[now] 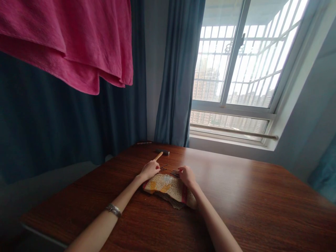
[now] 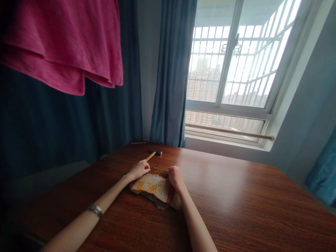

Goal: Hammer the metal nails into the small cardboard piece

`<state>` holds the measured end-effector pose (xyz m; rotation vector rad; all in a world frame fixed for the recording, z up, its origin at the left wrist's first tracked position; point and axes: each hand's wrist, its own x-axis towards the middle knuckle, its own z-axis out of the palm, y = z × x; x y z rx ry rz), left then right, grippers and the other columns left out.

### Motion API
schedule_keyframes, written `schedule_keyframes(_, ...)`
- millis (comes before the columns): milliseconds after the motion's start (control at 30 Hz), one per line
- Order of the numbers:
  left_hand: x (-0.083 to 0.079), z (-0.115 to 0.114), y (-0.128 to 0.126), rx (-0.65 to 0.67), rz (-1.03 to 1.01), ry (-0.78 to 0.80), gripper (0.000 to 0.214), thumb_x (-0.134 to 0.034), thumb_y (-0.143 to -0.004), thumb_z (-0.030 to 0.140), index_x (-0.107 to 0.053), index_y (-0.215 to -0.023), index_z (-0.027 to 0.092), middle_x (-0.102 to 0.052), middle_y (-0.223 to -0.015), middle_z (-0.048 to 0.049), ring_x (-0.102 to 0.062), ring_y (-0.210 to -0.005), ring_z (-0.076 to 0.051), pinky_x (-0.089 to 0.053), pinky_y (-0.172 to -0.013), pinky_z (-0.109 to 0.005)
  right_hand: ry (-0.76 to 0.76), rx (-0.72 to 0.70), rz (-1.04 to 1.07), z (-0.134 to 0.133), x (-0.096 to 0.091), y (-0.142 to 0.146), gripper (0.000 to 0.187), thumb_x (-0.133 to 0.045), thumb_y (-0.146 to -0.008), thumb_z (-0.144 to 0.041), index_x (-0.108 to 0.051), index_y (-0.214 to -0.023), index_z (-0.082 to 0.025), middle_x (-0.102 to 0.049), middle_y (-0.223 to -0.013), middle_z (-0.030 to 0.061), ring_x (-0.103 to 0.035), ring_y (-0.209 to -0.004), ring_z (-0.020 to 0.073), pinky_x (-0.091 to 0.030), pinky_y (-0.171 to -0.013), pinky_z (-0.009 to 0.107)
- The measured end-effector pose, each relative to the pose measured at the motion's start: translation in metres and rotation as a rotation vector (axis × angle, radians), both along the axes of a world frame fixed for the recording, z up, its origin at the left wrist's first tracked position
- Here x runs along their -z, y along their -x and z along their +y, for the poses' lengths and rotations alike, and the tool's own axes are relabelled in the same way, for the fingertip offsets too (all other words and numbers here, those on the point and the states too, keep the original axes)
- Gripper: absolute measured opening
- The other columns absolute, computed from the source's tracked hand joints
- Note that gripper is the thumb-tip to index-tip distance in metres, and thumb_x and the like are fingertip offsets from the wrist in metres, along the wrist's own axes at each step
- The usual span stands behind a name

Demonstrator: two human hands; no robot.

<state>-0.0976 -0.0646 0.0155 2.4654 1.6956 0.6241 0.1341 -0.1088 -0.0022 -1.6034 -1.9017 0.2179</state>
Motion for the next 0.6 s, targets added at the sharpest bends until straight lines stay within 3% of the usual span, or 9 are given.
schedule_keyframes(167,0.002,0.003,-0.002,0.082,-0.097,0.092,0.021,-0.053,-0.073,0.03,-0.069,-0.074,0.016,-0.064,-0.083,-0.0074,-0.058,-0.077,-0.016,-0.039,-0.07,-0.024,-0.016,-0.051,0.015,0.002,-0.004,0.001,0.027,-0.05,-0.075,-0.016,-0.066,-0.097,-0.023,-0.066,-0.091,0.0032,-0.057,-0.083,0.0146,-0.04,-0.072,0.022)
schedule_keyframes(400,0.004,0.006,0.0,0.085,-0.147,0.119,0.024,-0.053,-0.072,0.034,-0.067,-0.075,0.016,-0.065,-0.076,-0.0068,-0.058,-0.072,-0.017,-0.038,-0.066,-0.024,0.021,-0.022,0.002,0.003,-0.012,-0.016,0.02,-0.054,-0.068,-0.014,-0.068,-0.081,-0.02,-0.065,-0.078,0.005,-0.057,-0.071,0.0152,-0.04,-0.063,0.023)
schedule_keyframes(500,0.002,0.004,-0.001,0.076,-0.107,0.09,0.027,-0.051,-0.074,0.037,-0.067,-0.071,0.016,-0.064,-0.072,-0.0068,-0.057,-0.068,-0.016,-0.036,-0.064,-0.024,0.032,-0.085,-0.012,-0.002,-0.012,-0.018,0.016,-0.056,-0.065,-0.013,-0.069,-0.071,-0.02,-0.065,-0.072,0.0044,-0.056,-0.069,0.0152,-0.04,-0.063,0.024)
schedule_keyframes(600,-0.003,-0.002,-0.004,0.154,-0.077,0.057,0.029,-0.048,-0.076,0.036,-0.068,-0.068,0.016,-0.064,-0.07,-0.0064,-0.057,-0.068,-0.016,-0.036,-0.065,-0.025,0.011,-0.181,-0.003,-0.005,-0.011,-0.009,0.021,-0.052,-0.066,-0.011,-0.07,-0.073,-0.02,-0.065,-0.077,0.0041,-0.056,-0.074,0.0155,-0.04,-0.07,0.024)
